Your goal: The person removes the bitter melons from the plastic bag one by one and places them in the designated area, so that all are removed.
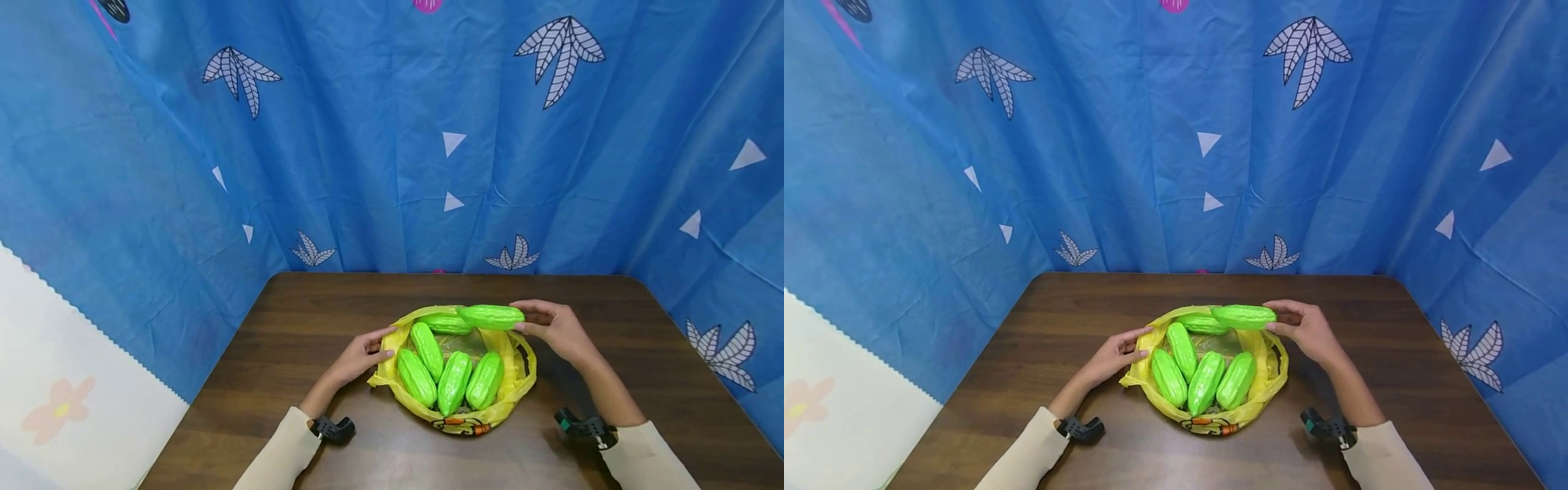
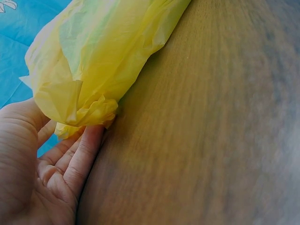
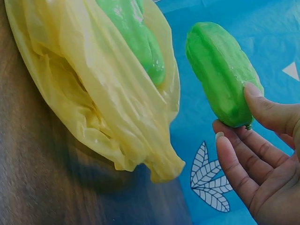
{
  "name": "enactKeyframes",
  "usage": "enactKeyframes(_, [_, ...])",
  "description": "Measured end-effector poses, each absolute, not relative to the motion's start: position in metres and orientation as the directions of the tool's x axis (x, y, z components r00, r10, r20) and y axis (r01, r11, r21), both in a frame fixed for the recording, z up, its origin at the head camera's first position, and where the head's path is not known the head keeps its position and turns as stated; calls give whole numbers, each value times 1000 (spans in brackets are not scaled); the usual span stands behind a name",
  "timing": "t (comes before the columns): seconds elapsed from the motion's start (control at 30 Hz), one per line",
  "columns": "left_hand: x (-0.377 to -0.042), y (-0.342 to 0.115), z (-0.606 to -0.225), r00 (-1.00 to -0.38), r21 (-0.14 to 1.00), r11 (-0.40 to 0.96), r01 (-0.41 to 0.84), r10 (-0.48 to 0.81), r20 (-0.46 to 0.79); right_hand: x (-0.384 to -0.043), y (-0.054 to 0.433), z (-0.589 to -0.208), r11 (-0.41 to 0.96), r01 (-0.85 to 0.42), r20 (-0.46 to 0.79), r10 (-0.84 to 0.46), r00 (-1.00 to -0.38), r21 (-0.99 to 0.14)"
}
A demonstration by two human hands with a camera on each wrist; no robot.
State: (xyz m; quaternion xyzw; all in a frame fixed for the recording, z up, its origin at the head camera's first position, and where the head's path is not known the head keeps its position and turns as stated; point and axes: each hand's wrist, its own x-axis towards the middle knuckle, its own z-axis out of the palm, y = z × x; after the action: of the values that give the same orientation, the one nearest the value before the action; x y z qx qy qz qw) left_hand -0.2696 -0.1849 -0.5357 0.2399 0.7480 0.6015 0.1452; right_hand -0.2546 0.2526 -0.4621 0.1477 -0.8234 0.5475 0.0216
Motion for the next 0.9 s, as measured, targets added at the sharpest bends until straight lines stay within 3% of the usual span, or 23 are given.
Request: enactKeyframes(0.9, [-269, -182, -535, -851, 962, 181, 203, 518, 82, -253, 280, -454, 395, -287, 265, -110, -958, -873])
